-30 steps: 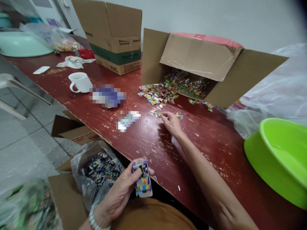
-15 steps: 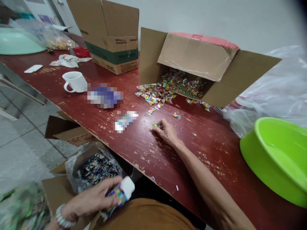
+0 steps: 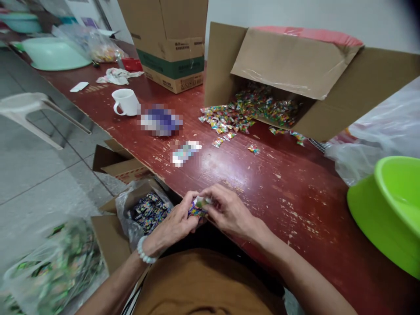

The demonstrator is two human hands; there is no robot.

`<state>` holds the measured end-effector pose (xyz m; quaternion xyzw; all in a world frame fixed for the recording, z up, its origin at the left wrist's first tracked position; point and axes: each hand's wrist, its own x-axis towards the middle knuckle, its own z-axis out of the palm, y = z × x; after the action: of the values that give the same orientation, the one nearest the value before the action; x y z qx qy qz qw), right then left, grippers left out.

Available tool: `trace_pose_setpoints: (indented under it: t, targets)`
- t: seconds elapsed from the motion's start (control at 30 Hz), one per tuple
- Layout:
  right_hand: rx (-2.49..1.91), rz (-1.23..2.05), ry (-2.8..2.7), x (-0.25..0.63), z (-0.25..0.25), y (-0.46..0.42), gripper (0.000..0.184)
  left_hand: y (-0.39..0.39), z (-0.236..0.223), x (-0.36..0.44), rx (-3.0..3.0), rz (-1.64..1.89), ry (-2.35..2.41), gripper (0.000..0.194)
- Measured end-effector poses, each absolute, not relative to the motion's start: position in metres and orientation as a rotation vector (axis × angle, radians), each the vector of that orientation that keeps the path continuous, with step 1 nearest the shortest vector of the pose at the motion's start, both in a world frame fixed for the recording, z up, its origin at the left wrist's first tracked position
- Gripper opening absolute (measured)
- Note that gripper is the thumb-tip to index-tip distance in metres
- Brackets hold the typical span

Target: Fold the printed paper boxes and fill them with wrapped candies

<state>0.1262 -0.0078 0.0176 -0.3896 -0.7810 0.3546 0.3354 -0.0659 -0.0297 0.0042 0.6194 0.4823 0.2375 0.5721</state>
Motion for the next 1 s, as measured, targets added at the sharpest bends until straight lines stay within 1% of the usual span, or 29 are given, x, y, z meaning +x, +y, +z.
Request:
trace_pose_setpoints:
  t: [0.1, 0.27, 0.3, 0.43, 0.5, 0.6, 0.77, 0.9, 1.0]
  targets:
    - [-1.066, 1.047, -1.973, 0.123, 0.018, -0.01, 0.031, -0.03, 0.002, -0.065, 1.447, 0.595, 1.112, 0.041]
    - [-1.193, 1.23, -1.521, 0.125, 0.011, -0.004, 0.018, -0.032, 0.003, -0.063, 1.059, 0.781, 0.94, 0.029]
    - [-1.199, 1.246, -1.445, 0.126, 0.01, -0.004, 0.018, -0.032, 0.003, -0.062, 1.014, 0.824, 0.93, 0.029]
    - [-1.192, 1.392, -1.16, 0.122, 0.012, -0.008, 0.028, -0.033, 0.0, -0.058, 0.84, 0.906, 0.939, 0.049]
    - [-1.151, 1.545, -1.061, 0.118, 0.014, -0.011, 0.035, -0.034, -0.004, -0.055, 0.81, 0.923, 0.933, 0.052]
    - [-1.119, 1.671, -1.07, 0.114, 0.016, -0.012, 0.039, -0.033, -0.008, -0.053, 0.845, 0.949, 0.923, 0.048]
    - [-1.048, 1.714, -0.946, 0.114, 0.017, -0.011, 0.032, -0.032, -0.004, -0.053, 0.927, 0.967, 0.907, 0.042]
    - [-1.063, 1.719, -1.02, 0.114, 0.018, -0.012, 0.036, -0.03, 0.002, -0.05, 0.946, 0.973, 0.923, 0.041]
    - [-1.0, 1.844, -0.958, 0.113, 0.018, -0.013, 0.037, -0.03, 0.006, -0.046, 0.862, 0.96, 0.868, 0.036]
